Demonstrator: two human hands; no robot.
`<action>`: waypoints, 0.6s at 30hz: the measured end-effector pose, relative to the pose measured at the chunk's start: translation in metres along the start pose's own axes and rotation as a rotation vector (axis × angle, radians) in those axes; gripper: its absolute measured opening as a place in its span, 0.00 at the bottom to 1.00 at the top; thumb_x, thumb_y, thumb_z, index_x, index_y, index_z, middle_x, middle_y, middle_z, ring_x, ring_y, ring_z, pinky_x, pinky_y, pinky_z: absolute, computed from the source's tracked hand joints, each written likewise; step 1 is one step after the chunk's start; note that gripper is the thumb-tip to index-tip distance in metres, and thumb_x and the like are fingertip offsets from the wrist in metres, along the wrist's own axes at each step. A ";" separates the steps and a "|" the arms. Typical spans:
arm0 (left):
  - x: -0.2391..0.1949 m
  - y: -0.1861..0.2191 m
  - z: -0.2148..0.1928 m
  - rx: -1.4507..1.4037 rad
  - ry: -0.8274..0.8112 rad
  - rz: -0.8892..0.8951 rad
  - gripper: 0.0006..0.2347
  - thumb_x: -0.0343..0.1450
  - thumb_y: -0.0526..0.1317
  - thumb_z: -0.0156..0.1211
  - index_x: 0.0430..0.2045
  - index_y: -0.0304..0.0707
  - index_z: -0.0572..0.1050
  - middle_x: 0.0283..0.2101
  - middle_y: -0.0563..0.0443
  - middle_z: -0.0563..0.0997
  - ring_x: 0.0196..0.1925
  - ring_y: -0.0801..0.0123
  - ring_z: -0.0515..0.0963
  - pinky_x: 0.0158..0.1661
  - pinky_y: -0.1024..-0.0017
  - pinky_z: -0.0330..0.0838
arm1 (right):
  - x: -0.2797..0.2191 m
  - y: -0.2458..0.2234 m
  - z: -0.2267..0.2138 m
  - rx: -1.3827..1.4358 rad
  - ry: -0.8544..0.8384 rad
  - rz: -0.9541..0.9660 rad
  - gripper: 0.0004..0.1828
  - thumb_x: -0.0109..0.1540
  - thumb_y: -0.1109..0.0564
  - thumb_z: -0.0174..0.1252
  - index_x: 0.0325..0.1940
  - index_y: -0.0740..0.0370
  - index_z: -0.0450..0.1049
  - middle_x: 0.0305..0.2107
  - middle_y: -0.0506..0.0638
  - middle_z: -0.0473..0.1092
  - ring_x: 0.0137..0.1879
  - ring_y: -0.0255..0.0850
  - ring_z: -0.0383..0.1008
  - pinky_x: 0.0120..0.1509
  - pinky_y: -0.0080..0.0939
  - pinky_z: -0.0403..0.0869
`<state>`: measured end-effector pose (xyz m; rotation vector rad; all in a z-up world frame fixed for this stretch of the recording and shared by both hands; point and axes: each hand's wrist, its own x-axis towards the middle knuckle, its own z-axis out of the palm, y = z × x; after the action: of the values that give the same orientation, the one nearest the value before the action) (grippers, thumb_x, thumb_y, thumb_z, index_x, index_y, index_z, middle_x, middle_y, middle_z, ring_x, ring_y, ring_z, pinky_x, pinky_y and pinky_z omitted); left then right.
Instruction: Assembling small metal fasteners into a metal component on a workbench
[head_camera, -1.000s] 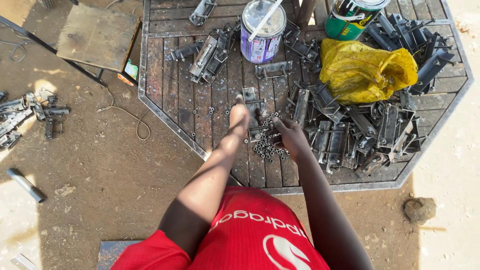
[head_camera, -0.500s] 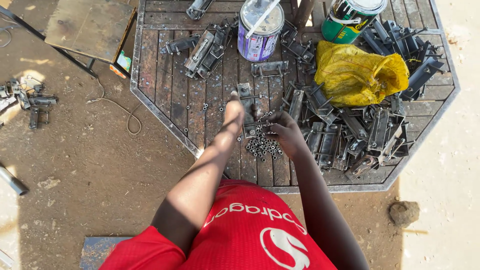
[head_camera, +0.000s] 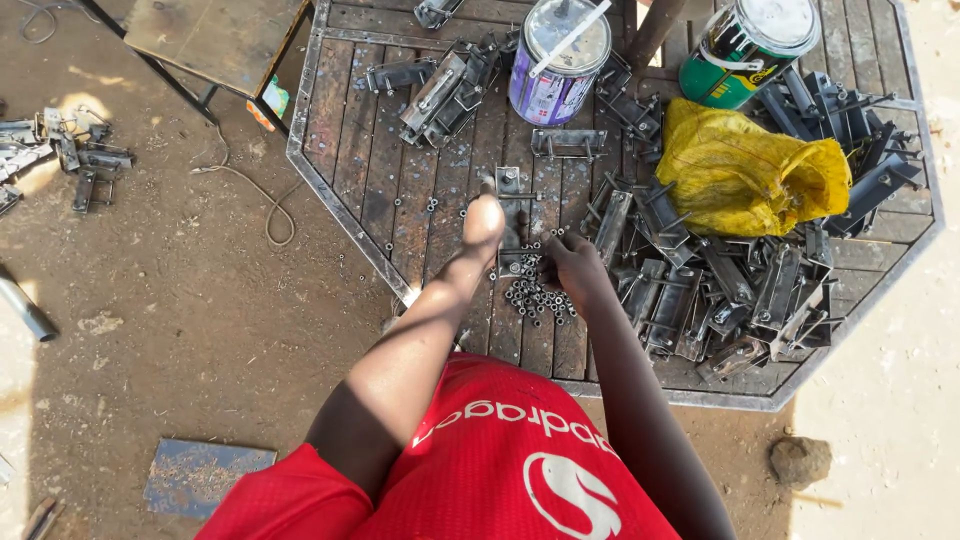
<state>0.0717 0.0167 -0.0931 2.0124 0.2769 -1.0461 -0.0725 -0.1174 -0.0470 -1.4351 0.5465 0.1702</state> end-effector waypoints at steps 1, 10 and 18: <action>-0.003 0.003 -0.002 -0.001 0.005 0.001 0.23 0.80 0.53 0.30 0.59 0.34 0.64 0.57 0.47 0.72 0.63 0.62 0.67 0.66 0.75 0.58 | 0.002 0.001 -0.002 0.001 -0.004 -0.004 0.20 0.70 0.45 0.60 0.46 0.67 0.70 0.27 0.57 0.72 0.28 0.45 0.78 0.30 0.43 0.82; -0.033 0.003 0.001 -0.045 0.049 0.109 0.21 0.79 0.55 0.31 0.51 0.36 0.66 0.46 0.45 0.73 0.53 0.60 0.72 0.60 0.70 0.64 | -0.007 -0.002 0.001 0.138 -0.096 -0.012 0.16 0.74 0.51 0.48 0.56 0.67 0.61 0.42 0.60 0.70 0.49 0.49 0.79 0.56 0.54 0.83; -0.059 0.003 0.004 -0.082 0.097 0.215 0.20 0.79 0.56 0.33 0.43 0.38 0.67 0.36 0.42 0.73 0.44 0.58 0.77 0.55 0.65 0.70 | -0.018 -0.056 0.011 -0.036 0.133 -0.310 0.18 0.74 0.59 0.46 0.68 0.65 0.64 0.27 0.49 0.62 0.32 0.35 0.65 0.36 0.37 0.68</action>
<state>0.0338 0.0221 -0.0480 1.9717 0.1477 -0.7926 -0.0610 -0.1113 0.0112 -1.5538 0.4234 -0.1634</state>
